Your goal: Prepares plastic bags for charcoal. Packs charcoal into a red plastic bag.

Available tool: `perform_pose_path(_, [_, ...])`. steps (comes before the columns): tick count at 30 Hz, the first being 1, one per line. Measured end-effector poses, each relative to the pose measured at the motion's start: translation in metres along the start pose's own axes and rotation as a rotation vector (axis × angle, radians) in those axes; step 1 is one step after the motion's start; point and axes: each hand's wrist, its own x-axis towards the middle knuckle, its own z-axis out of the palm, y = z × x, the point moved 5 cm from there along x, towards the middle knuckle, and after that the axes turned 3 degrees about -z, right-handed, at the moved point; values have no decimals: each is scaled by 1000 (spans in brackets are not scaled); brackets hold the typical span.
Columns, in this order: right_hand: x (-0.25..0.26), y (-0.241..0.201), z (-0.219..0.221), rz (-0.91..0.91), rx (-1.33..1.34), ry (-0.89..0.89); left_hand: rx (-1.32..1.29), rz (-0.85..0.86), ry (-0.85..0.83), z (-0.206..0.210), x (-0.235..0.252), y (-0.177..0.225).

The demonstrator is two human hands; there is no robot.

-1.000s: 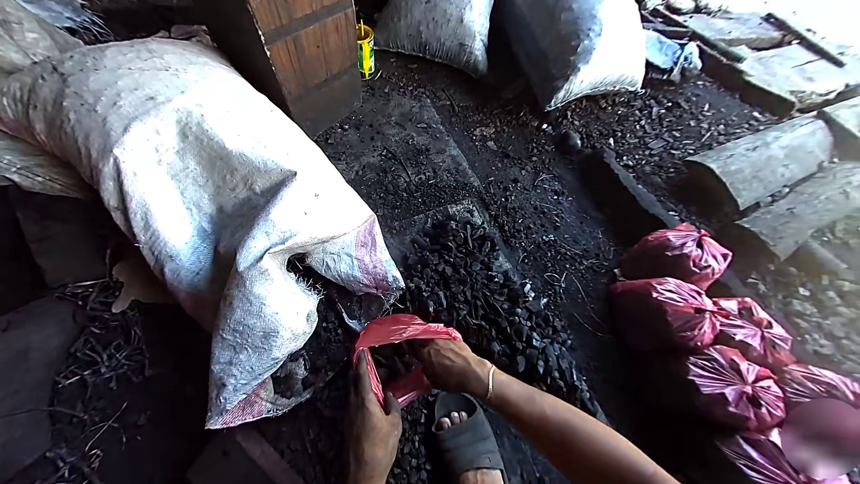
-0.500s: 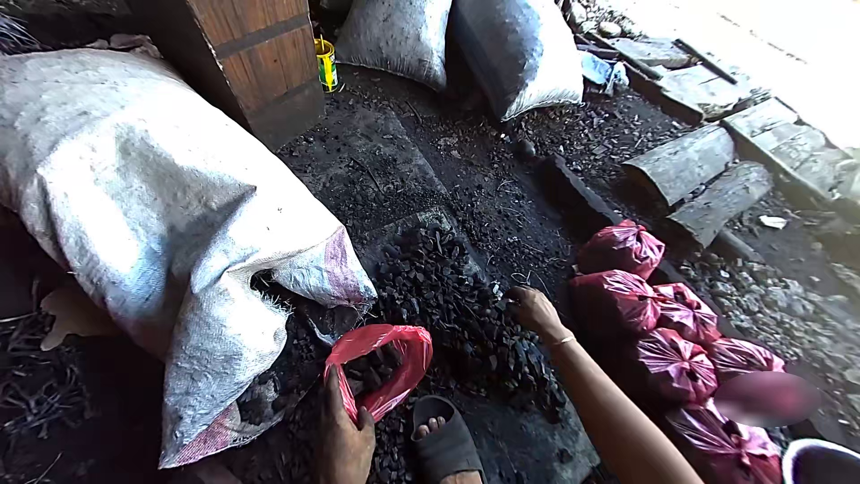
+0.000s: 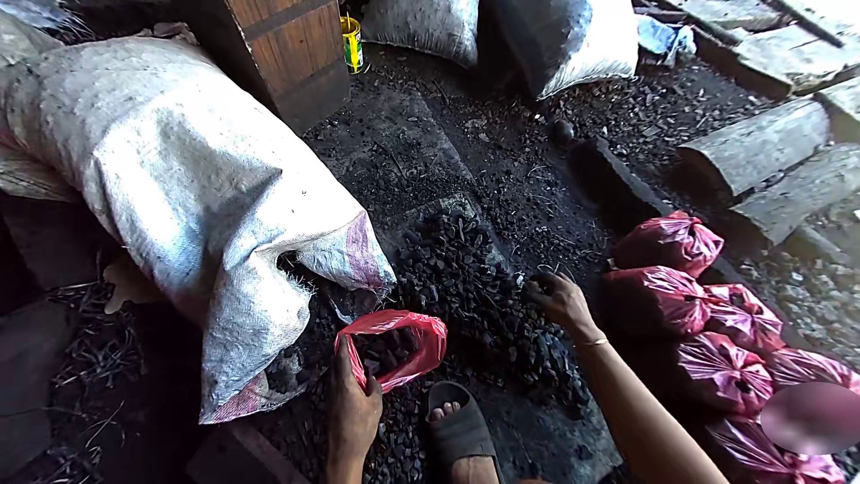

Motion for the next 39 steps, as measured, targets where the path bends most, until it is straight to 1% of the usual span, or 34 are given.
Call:
perform_pose_path(2, [-13, -25, -9, -19, 205, 7, -41, 11, 4, -1, 5, 0])
perform_pose_path(3, [-22, -45, -10, -52, 329, -29, -58, 16, 6, -2, 7, 1])
perform_pose_path(5, [-48, -96, -8, -155, 578, -160, -75, 11, -7, -6, 8, 4])
perform_pose_path(7, [-79, -156, -1, -282, 742, -285, -63, -1, -27, -7, 8, 8])
perform_pose_path(9, [-110, -216, 17, -457, 777, -388, -37, -6, -42, -8, 7, 10])
perform_pose_path(11, [-129, -266, 51, -580, 732, -474, -31, 1, -55, -11, 5, 10])
perform_pose_path(13, [-128, -296, 94, -607, 627, -524, -20, 13, -55, -13, 4, 9])
perform_pose_path(14, [-122, -305, 115, -585, 579, -550, 0, 12, -53, -14, 4, 9])
perform_pose_path(16, [-105, -313, 149, -502, 536, -602, 7, 0, -47, -18, 4, 8])
perform_pose_path(18, [-92, -313, 169, -407, 559, -627, 11, -25, -52, -19, 5, 7])
perform_pose_path(20, [-82, -312, 172, -354, 497, -590, 21, -47, -65, -19, 7, 7])
perform_pose_path(22, [-79, -312, 163, -341, 316, -579, 43, -70, -74, -17, 8, 10])
perform_pose_path(24, [-80, -312, 161, -394, 208, -556, 54, -74, -81, -16, 10, 12])
perform_pose_path(26, [-86, -310, 165, -478, 177, -541, 59, -70, -81, -15, 12, 13])
perform_pose_path(30, [-90, -299, 173, -523, 0, -612, 80, -66, -95, -12, 11, 15])
perform_pose_path(31, [-92, -301, 170, -541, 7, -595, 80, -58, -93, -13, 10, 16])
perform_pose_path(33, [-100, -313, 159, -642, 48, -483, 79, -29, -85, -13, 9, 14])
perform_pose_path(34, [-101, -315, 160, -708, 16, -426, 74, -7, -82, -9, 7, 15])
perform_pose_path(35, [-100, -316, 165, -750, -28, -410, 75, 18, -78, -6, 6, 15])
perform_pose_path(36, [-95, -315, 173, -759, -67, -416, 80, 38, -74, -2, 5, 15])
perform_pose_path(39, [-83, -308, 190, -673, -125, -455, 101, 63, -80, -2, 3, 11])
